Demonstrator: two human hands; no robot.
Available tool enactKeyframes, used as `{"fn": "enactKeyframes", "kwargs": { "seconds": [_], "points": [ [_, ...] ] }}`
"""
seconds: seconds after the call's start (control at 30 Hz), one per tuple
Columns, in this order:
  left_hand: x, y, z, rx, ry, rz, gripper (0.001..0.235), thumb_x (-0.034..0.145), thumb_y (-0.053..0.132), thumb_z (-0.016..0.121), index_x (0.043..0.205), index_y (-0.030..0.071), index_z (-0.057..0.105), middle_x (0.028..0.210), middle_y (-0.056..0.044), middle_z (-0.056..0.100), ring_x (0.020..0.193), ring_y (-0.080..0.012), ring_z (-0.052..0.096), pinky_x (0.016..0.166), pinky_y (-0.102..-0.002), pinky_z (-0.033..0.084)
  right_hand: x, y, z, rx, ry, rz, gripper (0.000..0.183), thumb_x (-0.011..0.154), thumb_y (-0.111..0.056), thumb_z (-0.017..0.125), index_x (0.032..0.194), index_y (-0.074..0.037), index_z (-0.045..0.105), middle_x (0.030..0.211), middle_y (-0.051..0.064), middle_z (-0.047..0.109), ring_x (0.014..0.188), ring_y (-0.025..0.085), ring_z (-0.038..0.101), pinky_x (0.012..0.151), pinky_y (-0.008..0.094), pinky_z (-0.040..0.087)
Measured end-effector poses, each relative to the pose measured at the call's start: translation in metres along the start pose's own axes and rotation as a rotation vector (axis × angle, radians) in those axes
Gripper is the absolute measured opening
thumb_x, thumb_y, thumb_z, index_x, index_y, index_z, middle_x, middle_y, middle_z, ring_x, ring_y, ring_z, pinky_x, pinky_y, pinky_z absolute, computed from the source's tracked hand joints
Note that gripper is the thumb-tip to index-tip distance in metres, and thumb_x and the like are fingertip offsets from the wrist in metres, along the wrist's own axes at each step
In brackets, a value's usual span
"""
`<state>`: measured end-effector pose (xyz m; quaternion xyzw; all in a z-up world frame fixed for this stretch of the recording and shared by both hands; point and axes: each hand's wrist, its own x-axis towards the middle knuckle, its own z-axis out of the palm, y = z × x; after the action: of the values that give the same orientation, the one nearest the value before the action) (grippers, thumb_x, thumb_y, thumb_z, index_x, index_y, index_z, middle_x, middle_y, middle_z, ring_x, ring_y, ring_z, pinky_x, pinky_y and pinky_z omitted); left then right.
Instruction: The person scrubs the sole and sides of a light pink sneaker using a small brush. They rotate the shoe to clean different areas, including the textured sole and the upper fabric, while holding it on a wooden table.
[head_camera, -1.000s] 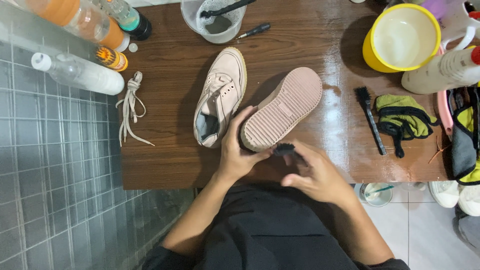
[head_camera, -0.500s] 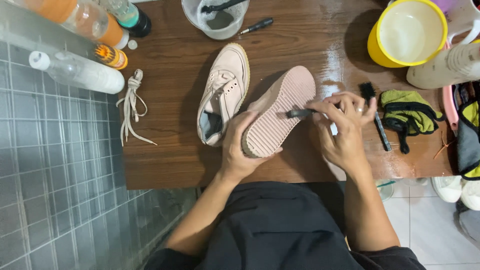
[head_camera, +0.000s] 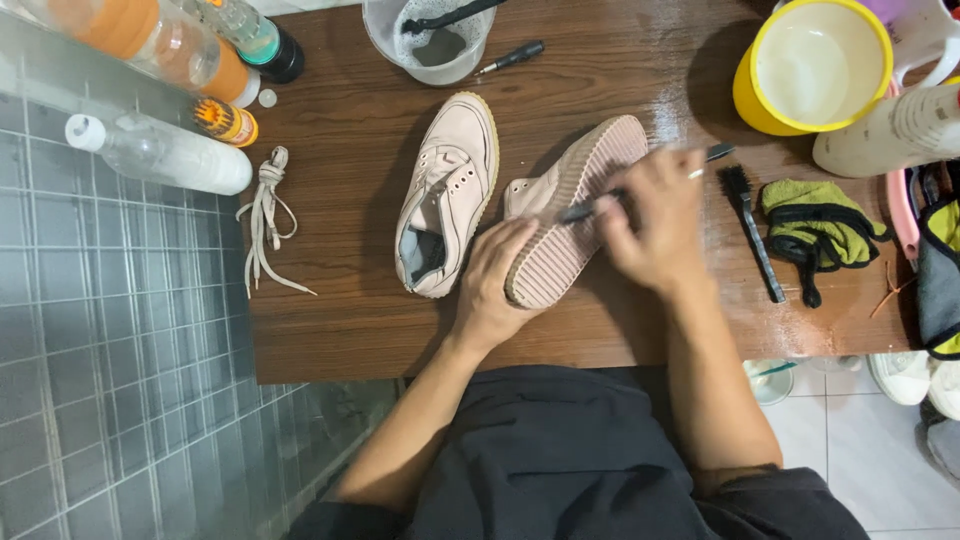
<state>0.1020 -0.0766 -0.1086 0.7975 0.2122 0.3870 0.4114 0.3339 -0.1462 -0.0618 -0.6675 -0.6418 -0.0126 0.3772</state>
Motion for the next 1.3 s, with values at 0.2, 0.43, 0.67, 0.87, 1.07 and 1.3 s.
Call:
{"fn": "enactKeyframes", "kwargs": {
  "seconds": [0.2,0.43,0.67,0.87,1.07,1.3],
  "points": [
    [0.007,0.004,-0.011,-0.041,0.008,-0.028,0.091,0.054,0.020,0.097,0.137,0.009,0.061,0.139,-0.011,0.062,0.130,-0.0350,0.058,0.113,-0.049,0.045,-0.010,-0.016,0.023,0.071,-0.006,-0.054,0.019,0.101,-0.034,0.061,0.092,-0.018,0.066,0.086,0.010,0.052,0.093,0.032,0.054,0.112,0.048,0.020],
    [0.014,0.014,-0.013,-0.007,0.023,-0.029,0.081,0.058,0.018,0.097,0.131,0.006,0.063,0.132,-0.014,0.065,0.122,-0.0348,0.062,0.108,-0.047,0.048,-0.005,-0.046,0.019,0.039,-0.095,-0.082,0.014,0.095,-0.033,0.061,0.092,-0.020,0.066,0.085,0.007,0.053,0.090,0.029,0.056,0.093,0.045,0.033],
    [0.015,0.014,-0.017,-0.041,0.018,-0.025,0.089,0.054,0.013,0.096,0.136,0.008,0.061,0.137,-0.013,0.062,0.127,-0.0337,0.059,0.111,-0.048,0.046,-0.003,-0.028,0.019,0.057,-0.031,-0.031,0.019,0.100,-0.030,0.059,0.093,-0.013,0.066,0.085,0.010,0.052,0.094,0.033,0.051,0.104,0.046,0.029],
    [0.016,0.018,-0.016,-0.021,0.030,0.000,0.083,0.057,0.013,0.095,0.133,0.006,0.062,0.134,-0.013,0.064,0.125,-0.0348,0.060,0.110,-0.047,0.047,-0.013,-0.022,0.019,0.026,-0.103,-0.053,0.017,0.097,-0.034,0.061,0.096,-0.017,0.067,0.089,0.007,0.052,0.096,0.032,0.052,0.098,0.045,0.033],
    [0.016,0.013,-0.012,-0.021,0.025,0.002,0.087,0.052,0.011,0.095,0.133,0.006,0.062,0.134,-0.013,0.064,0.125,-0.0349,0.060,0.109,-0.047,0.047,-0.010,-0.042,0.026,0.031,-0.131,-0.054,0.017,0.097,-0.033,0.059,0.095,-0.018,0.066,0.088,0.008,0.052,0.096,0.033,0.053,0.103,0.047,0.027],
    [0.016,0.021,-0.018,-0.017,0.022,-0.027,0.081,0.058,0.013,0.095,0.132,0.008,0.063,0.133,-0.012,0.064,0.124,-0.0335,0.061,0.109,-0.046,0.047,-0.008,-0.048,0.027,0.002,-0.156,-0.054,0.016,0.095,-0.032,0.061,0.090,-0.017,0.064,0.086,0.009,0.051,0.095,0.034,0.054,0.094,0.047,0.034]
  ]
}}
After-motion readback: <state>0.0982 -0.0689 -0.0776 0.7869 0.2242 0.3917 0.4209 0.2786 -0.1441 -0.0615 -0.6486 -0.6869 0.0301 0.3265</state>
